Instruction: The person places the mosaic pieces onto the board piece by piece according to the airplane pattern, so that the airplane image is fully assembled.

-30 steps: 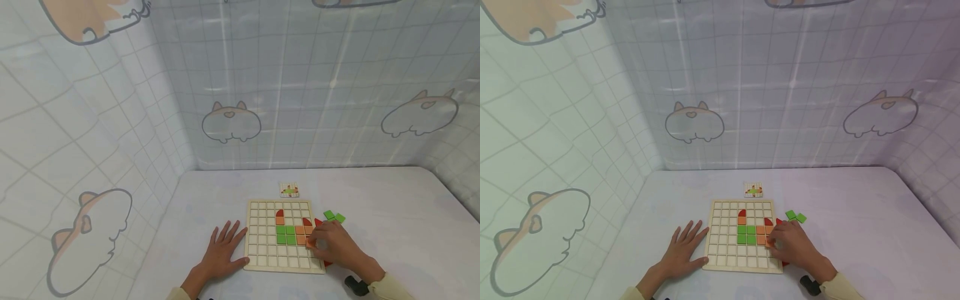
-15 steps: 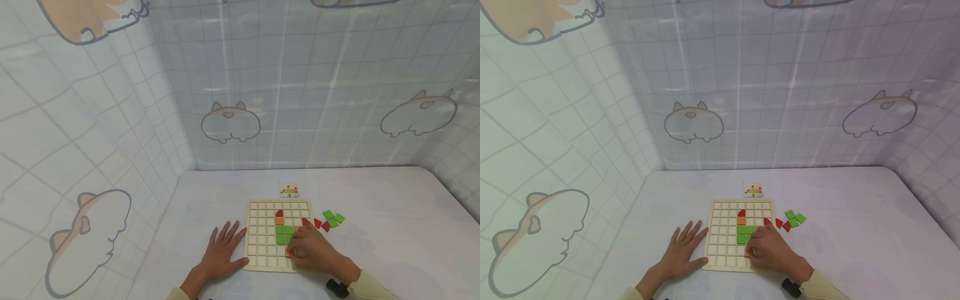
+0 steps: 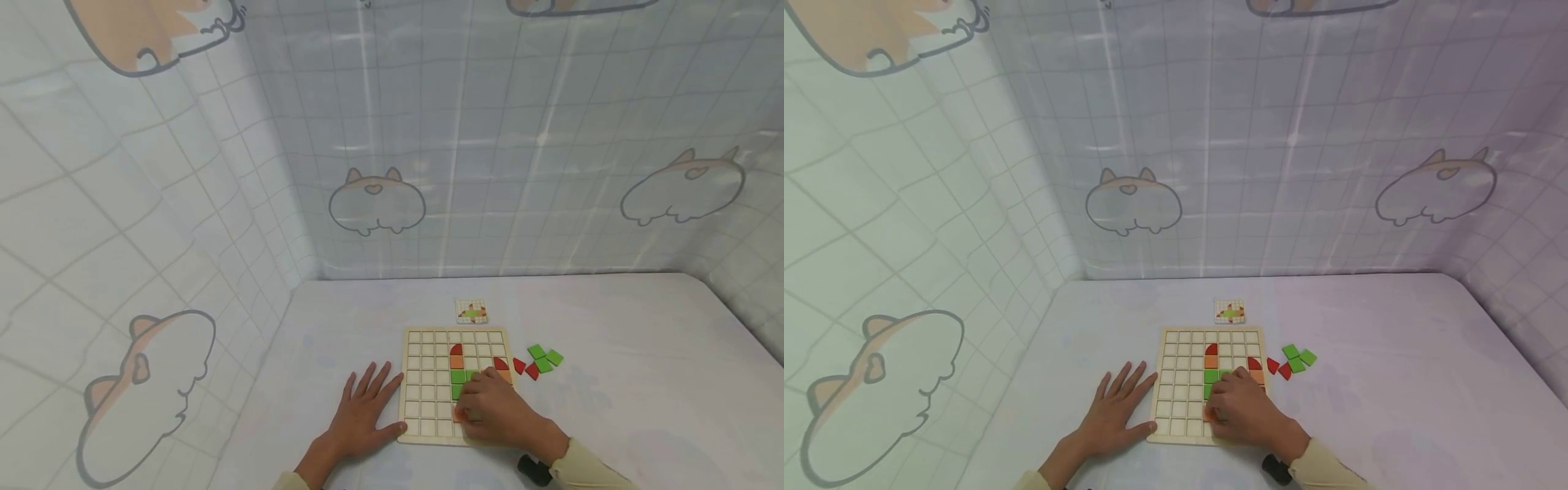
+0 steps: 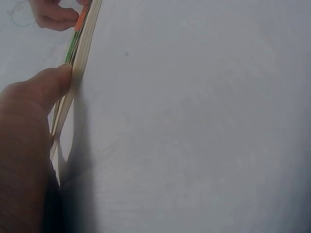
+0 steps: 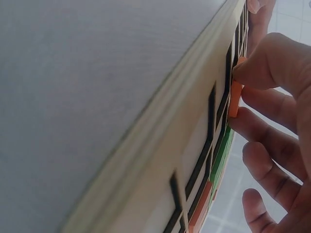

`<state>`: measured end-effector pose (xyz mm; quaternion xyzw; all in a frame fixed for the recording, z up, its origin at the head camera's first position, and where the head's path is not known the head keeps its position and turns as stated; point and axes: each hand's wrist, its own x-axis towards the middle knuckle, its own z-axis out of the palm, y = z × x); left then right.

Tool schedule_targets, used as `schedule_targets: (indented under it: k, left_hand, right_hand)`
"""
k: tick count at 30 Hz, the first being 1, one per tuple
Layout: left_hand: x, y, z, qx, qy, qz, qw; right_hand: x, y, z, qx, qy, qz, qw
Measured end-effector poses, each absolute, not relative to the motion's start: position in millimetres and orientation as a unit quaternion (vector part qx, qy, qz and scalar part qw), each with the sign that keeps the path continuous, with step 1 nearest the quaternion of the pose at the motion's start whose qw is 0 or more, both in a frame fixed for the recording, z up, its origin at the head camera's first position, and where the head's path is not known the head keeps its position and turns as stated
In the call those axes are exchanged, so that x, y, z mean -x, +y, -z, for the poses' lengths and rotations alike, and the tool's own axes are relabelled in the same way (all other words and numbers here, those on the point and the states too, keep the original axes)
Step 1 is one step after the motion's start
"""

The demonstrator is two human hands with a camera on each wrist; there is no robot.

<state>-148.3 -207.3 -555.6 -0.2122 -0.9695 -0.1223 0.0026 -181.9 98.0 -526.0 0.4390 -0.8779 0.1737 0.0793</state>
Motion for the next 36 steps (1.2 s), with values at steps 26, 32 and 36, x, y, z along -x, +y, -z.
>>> schedule_targets:
  k: [26, 32, 36]
  left_hand:
    - [148.2, -205.8, 557.7, 0.218, -0.967, 0.133, 0.013]
    - [147.1, -205.0, 552.4, 0.214, -0.969, 0.122, 0.006]
    - [147.5, -205.7, 551.8, 0.214, -0.969, 0.122, 0.003]
  right_hand:
    - [182.8, 102.4, 518.7, -0.469, -0.866, -0.159, 0.068]
    - [183.1, 104.7, 518.6, -0.461, -0.868, -0.170, 0.072]
    - [182.8, 104.7, 521.1, -0.441, -0.878, -0.178, 0.058]
